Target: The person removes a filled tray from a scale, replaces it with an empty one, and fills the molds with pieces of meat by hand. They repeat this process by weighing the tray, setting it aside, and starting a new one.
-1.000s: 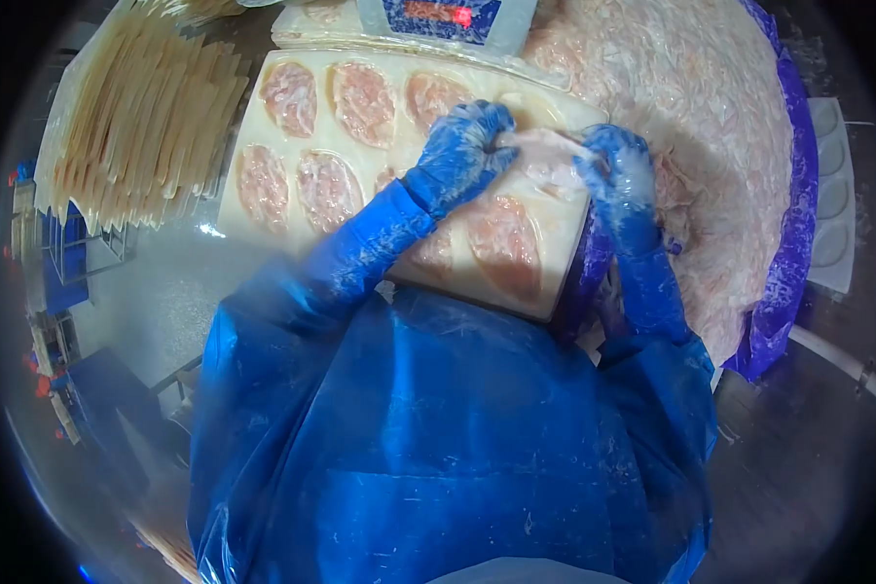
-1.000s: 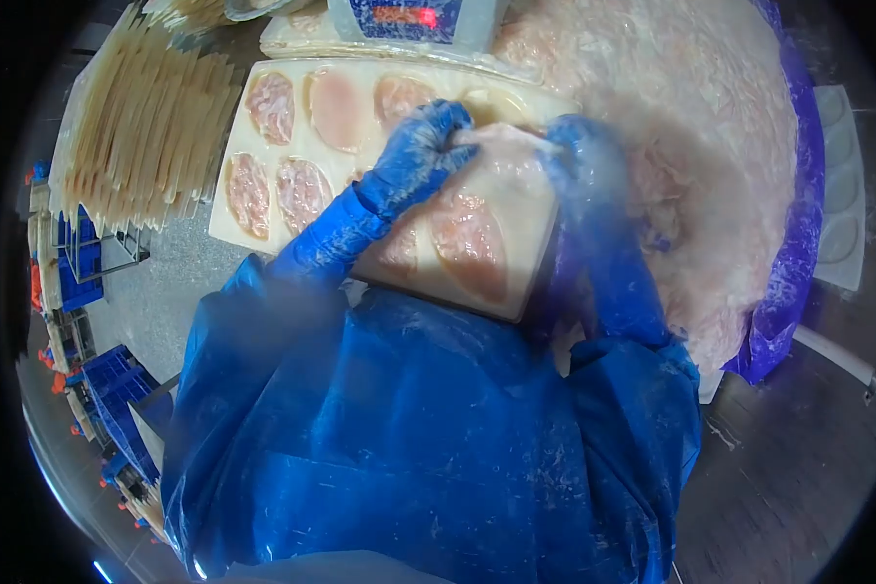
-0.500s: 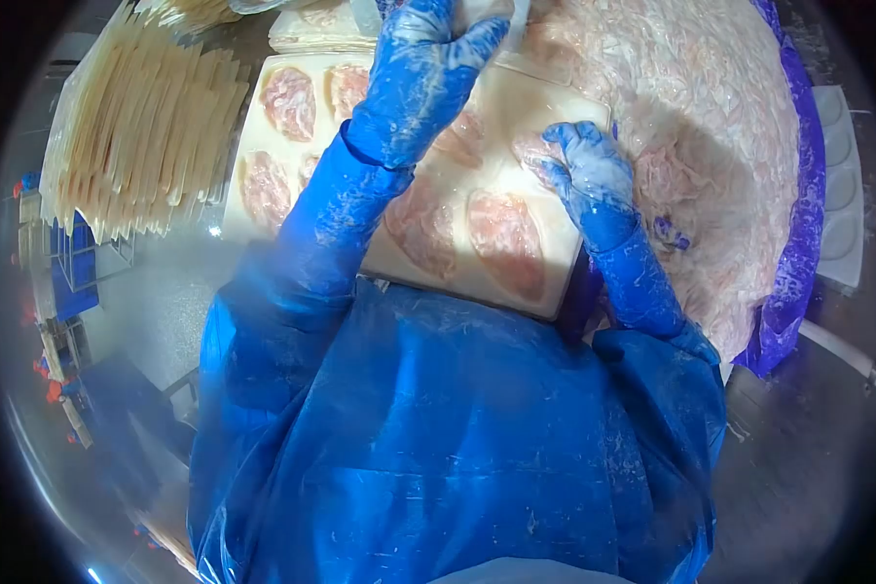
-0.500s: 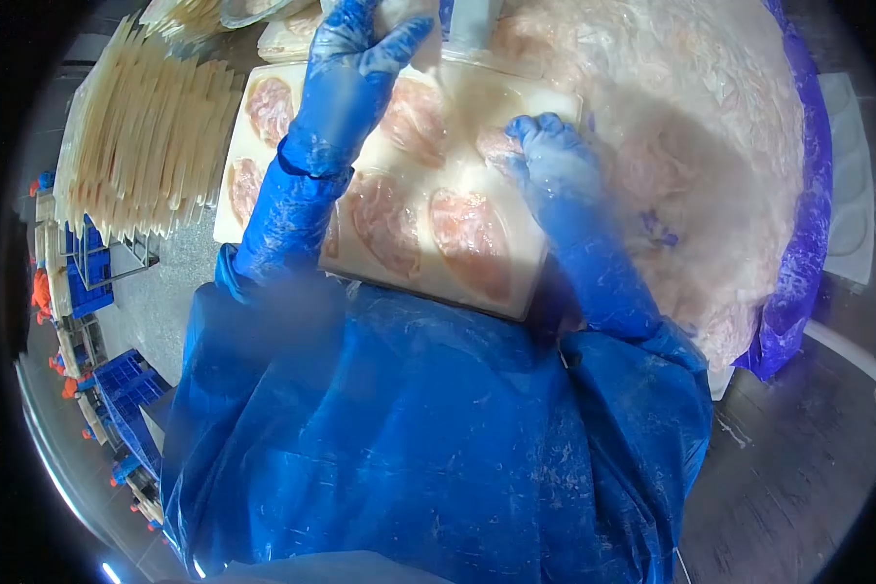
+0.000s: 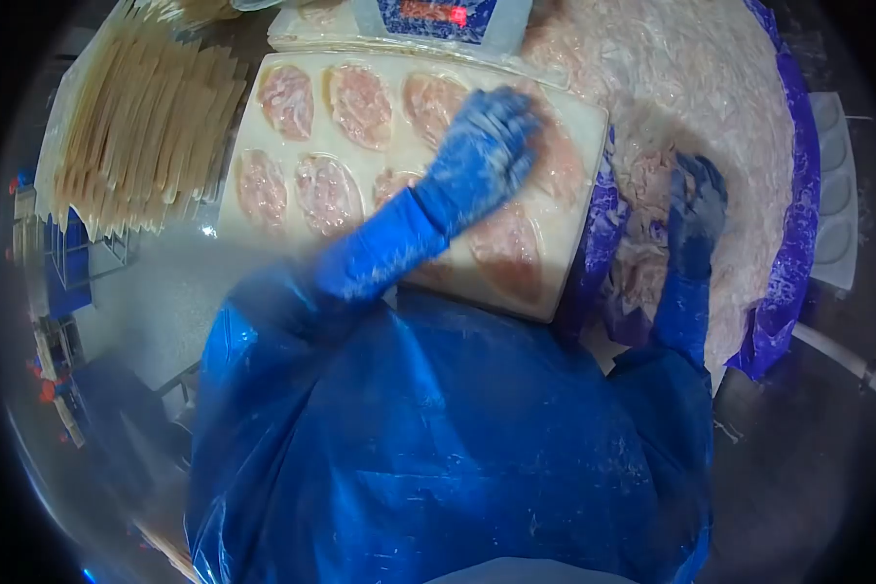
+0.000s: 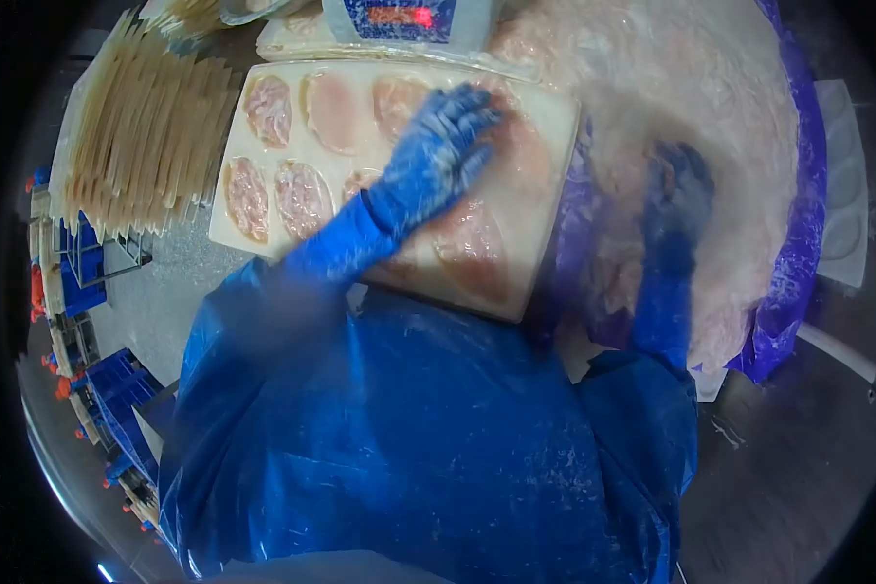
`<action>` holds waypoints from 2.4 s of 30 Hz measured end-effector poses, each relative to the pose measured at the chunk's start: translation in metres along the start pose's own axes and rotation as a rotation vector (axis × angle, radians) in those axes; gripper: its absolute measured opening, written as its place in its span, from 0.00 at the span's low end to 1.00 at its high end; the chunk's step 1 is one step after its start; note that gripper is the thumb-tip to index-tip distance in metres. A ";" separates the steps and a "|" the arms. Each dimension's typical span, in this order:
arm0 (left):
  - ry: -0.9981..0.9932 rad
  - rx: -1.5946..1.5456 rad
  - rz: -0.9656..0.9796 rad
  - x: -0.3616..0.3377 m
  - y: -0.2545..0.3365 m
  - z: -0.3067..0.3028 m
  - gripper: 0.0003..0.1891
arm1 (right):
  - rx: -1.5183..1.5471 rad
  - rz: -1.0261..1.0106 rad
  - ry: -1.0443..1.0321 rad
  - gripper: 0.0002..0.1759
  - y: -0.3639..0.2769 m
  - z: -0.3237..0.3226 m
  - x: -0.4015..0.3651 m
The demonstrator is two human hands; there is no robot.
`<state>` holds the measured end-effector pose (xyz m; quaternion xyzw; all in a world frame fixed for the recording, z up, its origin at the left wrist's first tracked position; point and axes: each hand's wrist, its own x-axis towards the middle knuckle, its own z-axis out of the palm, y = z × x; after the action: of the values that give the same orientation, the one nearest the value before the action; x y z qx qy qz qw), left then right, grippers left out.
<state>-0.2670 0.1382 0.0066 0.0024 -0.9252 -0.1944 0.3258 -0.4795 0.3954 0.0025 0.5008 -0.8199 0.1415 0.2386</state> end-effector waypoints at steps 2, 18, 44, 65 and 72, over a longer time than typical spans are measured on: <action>-0.159 -0.162 0.066 -0.017 -0.020 0.025 0.16 | 0.504 0.255 -0.007 0.23 -0.051 0.017 0.006; -0.177 0.224 -0.145 -0.011 -0.069 0.013 0.36 | 0.113 -0.092 -0.453 0.42 -0.156 0.053 0.045; -0.384 0.476 -0.275 -0.080 -0.136 -0.082 0.35 | 0.452 0.101 -0.168 0.40 -0.185 0.024 0.026; -0.095 0.336 -0.367 0.123 -0.400 -0.111 0.16 | 0.527 0.175 -0.204 0.24 -0.219 0.042 0.047; -0.415 0.593 -0.397 0.132 -0.524 -0.081 0.13 | 0.507 0.364 -0.157 0.20 -0.226 0.041 0.033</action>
<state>-0.3857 -0.3929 -0.0459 0.2352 -0.9688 0.0250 0.0736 -0.3016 0.2482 -0.0162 0.3990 -0.8505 0.3425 0.0128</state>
